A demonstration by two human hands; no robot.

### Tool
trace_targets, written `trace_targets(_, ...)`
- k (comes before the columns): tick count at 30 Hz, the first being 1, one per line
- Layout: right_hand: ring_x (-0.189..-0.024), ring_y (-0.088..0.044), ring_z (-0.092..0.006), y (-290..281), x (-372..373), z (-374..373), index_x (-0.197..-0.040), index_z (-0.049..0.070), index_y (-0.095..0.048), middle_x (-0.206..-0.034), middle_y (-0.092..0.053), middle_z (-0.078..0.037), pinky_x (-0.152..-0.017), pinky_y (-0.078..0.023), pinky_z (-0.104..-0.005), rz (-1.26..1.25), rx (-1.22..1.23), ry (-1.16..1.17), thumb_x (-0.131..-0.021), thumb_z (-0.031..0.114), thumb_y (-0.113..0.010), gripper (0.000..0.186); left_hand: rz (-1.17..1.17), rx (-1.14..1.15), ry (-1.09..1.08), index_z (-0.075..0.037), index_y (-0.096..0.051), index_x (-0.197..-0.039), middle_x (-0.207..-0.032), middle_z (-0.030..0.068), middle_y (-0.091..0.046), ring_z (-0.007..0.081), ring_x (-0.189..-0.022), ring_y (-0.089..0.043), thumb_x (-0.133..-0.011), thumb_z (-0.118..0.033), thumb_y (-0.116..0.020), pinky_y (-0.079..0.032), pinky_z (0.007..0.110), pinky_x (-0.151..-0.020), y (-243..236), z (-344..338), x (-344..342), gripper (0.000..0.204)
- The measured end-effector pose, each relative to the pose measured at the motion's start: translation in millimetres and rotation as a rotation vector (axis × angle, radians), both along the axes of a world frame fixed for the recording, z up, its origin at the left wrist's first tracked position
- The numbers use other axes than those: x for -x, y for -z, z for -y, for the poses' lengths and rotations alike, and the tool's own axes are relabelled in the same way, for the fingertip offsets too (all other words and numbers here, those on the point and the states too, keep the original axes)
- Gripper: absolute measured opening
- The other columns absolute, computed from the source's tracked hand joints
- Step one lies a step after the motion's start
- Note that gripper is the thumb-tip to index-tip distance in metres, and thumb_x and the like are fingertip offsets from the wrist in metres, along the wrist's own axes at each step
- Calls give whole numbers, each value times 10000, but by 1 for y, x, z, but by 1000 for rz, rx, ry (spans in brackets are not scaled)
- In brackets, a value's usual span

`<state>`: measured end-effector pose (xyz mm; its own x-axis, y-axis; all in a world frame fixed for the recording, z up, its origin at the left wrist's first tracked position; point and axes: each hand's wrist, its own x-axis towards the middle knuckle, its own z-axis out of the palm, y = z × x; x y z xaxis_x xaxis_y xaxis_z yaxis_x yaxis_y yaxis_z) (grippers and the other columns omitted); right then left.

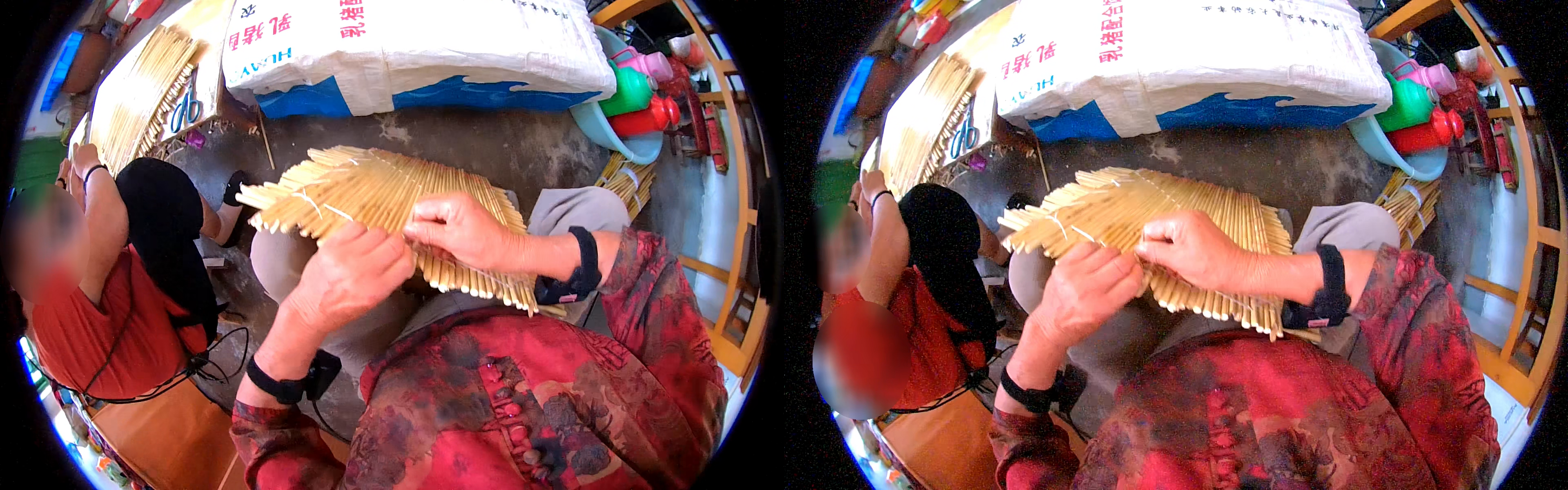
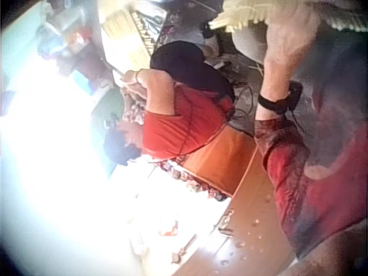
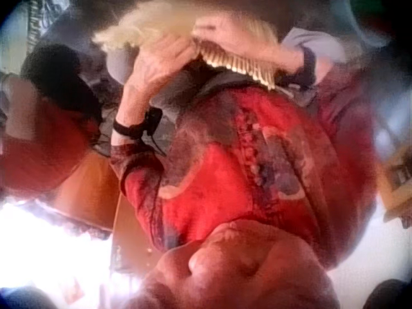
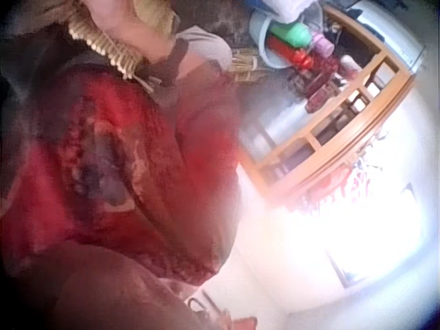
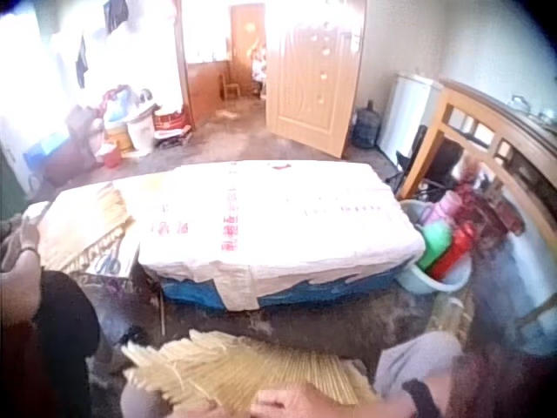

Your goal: The person weaves a bamboo mat using a needle and white thread, passing the thread through and around a row of bamboo reeds while holding the mat in their hands.

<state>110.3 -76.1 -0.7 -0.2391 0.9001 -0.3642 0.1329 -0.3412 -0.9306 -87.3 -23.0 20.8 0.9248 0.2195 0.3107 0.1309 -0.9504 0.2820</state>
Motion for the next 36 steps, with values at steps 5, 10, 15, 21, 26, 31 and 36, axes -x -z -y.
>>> trace_targets(5,-619,-530,-182,5,4,13,-745,-15,-568,-624,-508,-113,-593,-430,-333,106,-251,36,-847,141,-622,194,15,-36,-7,-76,-562,-845,-766,8,-499,149,-710,-525,-650,-165,-579,-405,281,-651,0,3,2,215)
trace_targets(10,-608,-530,-123,1,5,14,-745,4,-583,-624,-527,-47,-542,-419,-286,13,-43,74,-873,158,-613,202,25,-23,-25,-84,-549,-819,-757,10,-494,153,-700,-522,-655,-167,-571,-402,280,-641,2,7,1,185)
trace_targets(15,-535,-493,-61,-44,-11,-34,-772,18,-592,-652,-521,11,-493,-414,-230,-57,-200,317,-907,168,-588,202,-42,17,25,-101,-548,-781,-737,8,-483,157,-680,-514,-657,-162,-565,-400,287,-614,3,5,6,140)
trace_targets(21,-822,-661,-198,-51,-40,-24,-933,-12,-570,-870,-643,-118,-771,-547,-318,-204,-54,154,-978,234,-485,265,21,-63,12,-93,-541,-802,-756,7,-498,155,-708,-527,-669,-160,-572,-405,299,-643,12,10,11,152)
trace_targets(26,-850,-671,-235,-46,-29,-28,-935,9,-558,-898,-641,-123,-772,-557,-352,-351,48,130,-982,258,-474,267,-59,-84,-43,-84,-540,-827,-788,19,-523,171,-748,-543,-688,-149,-574,-422,322,-738,5,12,10,156)
trace_targets(31,-741,-676,-250,-15,-23,-38,-896,29,-530,-836,-623,-105,-707,-571,-378,-567,168,241,-985,252,-462,250,-23,-94,-226,-73,-565,-894,-845,42,-556,195,-834,-574,-731,-140,-592,-391,420,-928,4,24,11,179)
trace_targets(36,-574,-588,-159,-5,7,-50,-920,52,-538,-719,-571,-42,-625,-567,-355,-644,224,184,-974,280,-489,239,-49,-81,-295,-79,-578,-934,-934,46,-594,195,-920,-592,-731,-134,-592,-364,441,-974,12,29,18,210)
